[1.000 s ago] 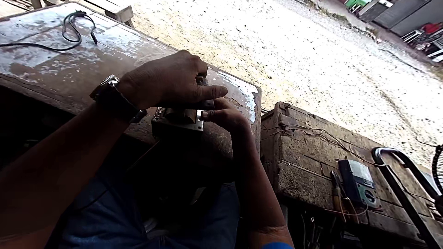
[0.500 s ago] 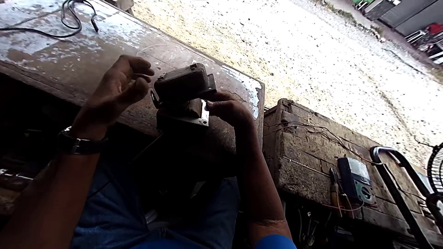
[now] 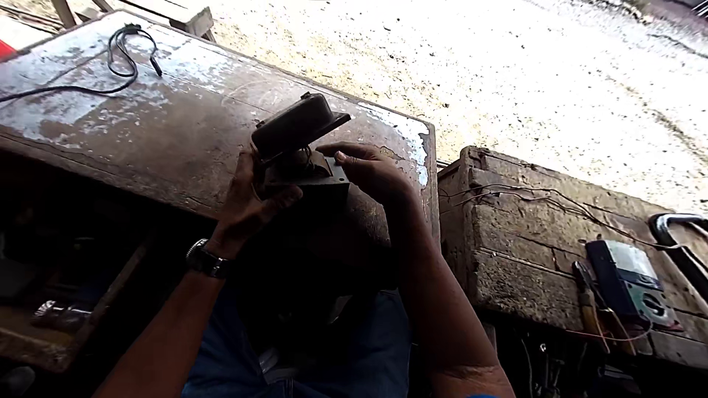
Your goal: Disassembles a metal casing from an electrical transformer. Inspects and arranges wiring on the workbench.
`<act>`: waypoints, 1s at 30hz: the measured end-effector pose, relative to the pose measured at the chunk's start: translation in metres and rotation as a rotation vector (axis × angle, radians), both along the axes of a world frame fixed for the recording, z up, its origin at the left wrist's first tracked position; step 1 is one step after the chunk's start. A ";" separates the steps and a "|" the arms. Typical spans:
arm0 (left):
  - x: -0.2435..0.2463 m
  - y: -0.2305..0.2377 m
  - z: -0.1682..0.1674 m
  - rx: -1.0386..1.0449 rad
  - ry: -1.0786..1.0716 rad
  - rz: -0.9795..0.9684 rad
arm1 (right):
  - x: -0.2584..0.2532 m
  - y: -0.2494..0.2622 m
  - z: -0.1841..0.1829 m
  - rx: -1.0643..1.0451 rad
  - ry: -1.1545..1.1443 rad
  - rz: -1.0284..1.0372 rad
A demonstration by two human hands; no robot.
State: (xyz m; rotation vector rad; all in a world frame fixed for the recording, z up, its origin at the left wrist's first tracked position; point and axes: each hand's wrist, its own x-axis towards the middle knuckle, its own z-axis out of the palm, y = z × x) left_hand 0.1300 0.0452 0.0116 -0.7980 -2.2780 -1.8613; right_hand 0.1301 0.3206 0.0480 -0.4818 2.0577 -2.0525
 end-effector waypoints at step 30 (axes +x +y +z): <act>-0.008 0.012 0.000 0.171 -0.178 0.008 | 0.015 -0.009 0.009 0.207 0.030 -0.205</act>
